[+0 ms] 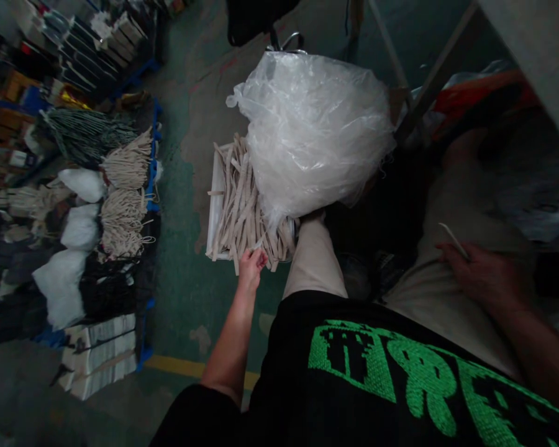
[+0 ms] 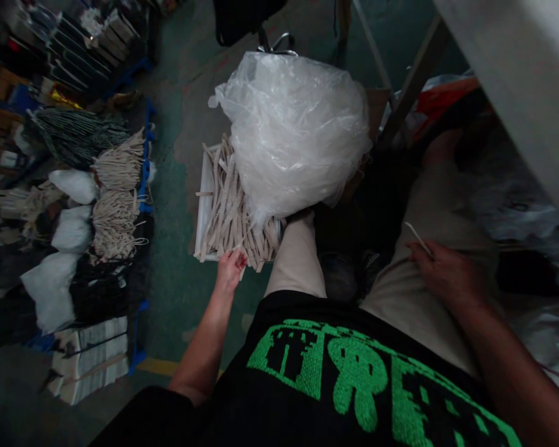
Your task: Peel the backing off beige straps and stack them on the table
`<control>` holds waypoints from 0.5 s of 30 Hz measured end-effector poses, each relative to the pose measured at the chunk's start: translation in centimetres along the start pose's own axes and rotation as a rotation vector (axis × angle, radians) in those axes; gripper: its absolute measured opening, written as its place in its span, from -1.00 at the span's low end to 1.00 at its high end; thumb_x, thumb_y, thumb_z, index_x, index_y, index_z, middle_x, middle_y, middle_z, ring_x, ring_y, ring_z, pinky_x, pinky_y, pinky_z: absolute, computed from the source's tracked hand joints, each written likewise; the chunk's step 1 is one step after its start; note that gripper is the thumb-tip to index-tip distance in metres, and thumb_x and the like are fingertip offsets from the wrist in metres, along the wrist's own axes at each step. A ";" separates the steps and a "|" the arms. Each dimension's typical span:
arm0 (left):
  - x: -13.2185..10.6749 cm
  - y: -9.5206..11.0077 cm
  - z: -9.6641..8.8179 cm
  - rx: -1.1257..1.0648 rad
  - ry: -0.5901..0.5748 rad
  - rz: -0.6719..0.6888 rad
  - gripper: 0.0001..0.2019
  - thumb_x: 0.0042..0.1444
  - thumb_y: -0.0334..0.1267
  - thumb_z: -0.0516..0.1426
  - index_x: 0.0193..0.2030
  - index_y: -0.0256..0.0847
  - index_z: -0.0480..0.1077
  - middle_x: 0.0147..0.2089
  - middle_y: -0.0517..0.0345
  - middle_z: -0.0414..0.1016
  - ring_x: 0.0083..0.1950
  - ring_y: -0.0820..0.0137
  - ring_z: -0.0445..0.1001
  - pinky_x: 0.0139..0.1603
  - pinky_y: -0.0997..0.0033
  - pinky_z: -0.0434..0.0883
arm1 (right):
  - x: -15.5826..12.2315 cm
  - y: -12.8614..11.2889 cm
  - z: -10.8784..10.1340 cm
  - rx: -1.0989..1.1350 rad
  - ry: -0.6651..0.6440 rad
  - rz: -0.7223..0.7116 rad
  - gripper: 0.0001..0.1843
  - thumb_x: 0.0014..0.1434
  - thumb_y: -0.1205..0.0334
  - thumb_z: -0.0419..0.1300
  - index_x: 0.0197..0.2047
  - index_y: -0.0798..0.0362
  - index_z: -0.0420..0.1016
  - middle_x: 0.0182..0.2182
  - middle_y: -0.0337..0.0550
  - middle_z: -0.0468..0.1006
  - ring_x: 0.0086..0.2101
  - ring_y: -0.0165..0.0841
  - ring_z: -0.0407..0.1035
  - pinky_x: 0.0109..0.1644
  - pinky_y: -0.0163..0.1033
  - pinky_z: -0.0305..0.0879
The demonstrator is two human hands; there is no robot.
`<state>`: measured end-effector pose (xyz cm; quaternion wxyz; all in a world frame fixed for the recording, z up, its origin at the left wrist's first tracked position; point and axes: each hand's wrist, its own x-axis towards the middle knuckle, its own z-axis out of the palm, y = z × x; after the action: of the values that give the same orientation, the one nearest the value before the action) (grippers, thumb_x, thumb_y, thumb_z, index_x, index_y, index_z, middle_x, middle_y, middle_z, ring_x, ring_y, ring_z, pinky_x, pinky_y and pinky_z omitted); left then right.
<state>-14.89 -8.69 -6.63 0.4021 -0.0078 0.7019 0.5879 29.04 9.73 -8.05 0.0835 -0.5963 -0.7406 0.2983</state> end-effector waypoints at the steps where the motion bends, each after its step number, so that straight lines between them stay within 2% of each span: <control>1: -1.1 0.3 0.5 -0.026 -0.026 0.006 -0.54 -0.28 -0.06 0.45 -0.37 -0.24 0.35 -0.45 0.24 0.51 -0.46 0.50 0.51 -0.36 0.50 0.42 | 0.0 -0.8 0.0 0.083 -0.001 0.048 -0.53 0.29 -0.15 -0.04 -0.32 -0.03 0.54 -0.48 0.06 0.48 -0.52 -0.14 0.32 -0.42 -0.10 0.12; 3: -3.3 0.7 1.7 -0.057 -0.096 0.042 -0.57 -0.22 -0.05 0.43 -0.36 -0.23 0.35 -0.44 0.25 0.51 -0.44 0.50 0.52 -0.34 0.49 0.44 | -0.4 -3.5 0.0 0.331 -0.041 0.157 -0.58 0.23 -0.14 0.08 -0.35 0.00 0.57 -0.48 0.01 0.48 -0.56 -0.26 0.24 -0.46 -0.15 0.08; 4: -4.4 0.8 2.3 -0.059 -0.137 0.071 -0.59 -0.18 -0.05 0.42 -0.36 -0.22 0.35 -0.44 0.25 0.52 -0.43 0.49 0.52 -0.32 0.48 0.44 | -0.8 -5.2 0.2 0.486 -0.118 0.170 -0.60 0.20 -0.13 0.13 -0.30 0.02 0.59 -0.46 -0.01 0.49 -0.59 -0.34 0.17 -0.50 -0.19 0.03; 6: -6.8 0.9 3.4 -0.029 -0.219 0.141 -0.63 -0.11 -0.05 0.39 -0.37 -0.22 0.36 -0.43 0.24 0.52 -0.43 0.49 0.52 -0.29 0.46 0.45 | -2.0 -8.9 1.1 0.783 -0.354 0.195 -0.55 0.13 -0.17 0.23 -0.23 0.08 0.61 -0.39 0.00 0.53 -0.63 -0.47 0.03 -0.57 -0.26 -0.10; 8: -9.1 0.7 4.2 0.037 -0.289 0.207 -0.67 -0.05 -0.06 0.36 -0.36 -0.21 0.37 -0.42 0.24 0.53 -0.42 0.48 0.52 -0.26 0.44 0.46 | -3.3 -12.4 2.5 0.970 -0.620 0.185 -0.46 0.04 -0.22 0.31 -0.21 0.14 0.61 -0.32 0.06 0.59 -0.65 -0.55 -0.08 -0.61 -0.31 -0.20; 11: -12.1 0.1 4.9 0.150 -0.402 0.267 -0.73 0.03 -0.09 0.32 -0.35 -0.20 0.38 -0.41 0.24 0.54 -0.40 0.47 0.52 -0.23 0.44 0.44 | -4.6 -16.4 4.9 1.111 -0.935 0.174 -0.38 0.04 -0.30 0.32 -0.20 0.17 0.59 -0.22 0.11 0.61 -0.65 -0.60 -0.16 -0.64 -0.38 -0.29; 13: -13.4 -0.4 5.1 0.204 -0.492 0.277 -0.74 0.06 -0.09 0.31 -0.33 -0.20 0.38 -0.40 0.23 0.56 -0.38 0.46 0.53 -0.23 0.45 0.43 | -4.8 -18.1 6.3 1.163 -1.040 0.169 -0.37 0.08 -0.32 0.29 -0.24 0.17 0.55 -0.31 0.02 0.60 -0.65 -0.61 -0.17 -0.66 -0.42 -0.30; 15: -14.3 -0.8 5.2 0.230 -0.570 0.267 -0.73 0.06 -0.07 0.31 -0.32 -0.20 0.39 -0.38 0.20 0.57 -0.37 0.44 0.54 -0.24 0.43 0.44 | -4.7 -19.4 7.1 1.197 -1.068 0.166 -0.38 0.11 -0.33 0.26 -0.28 0.16 0.50 -0.52 -0.17 0.48 -0.67 -0.60 -0.16 -0.68 -0.44 -0.23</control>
<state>-1.97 -11.24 0.93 0.4996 0.2944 0.6179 0.5310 10.81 0.77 -2.18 0.0013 -0.2804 -0.3486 0.8944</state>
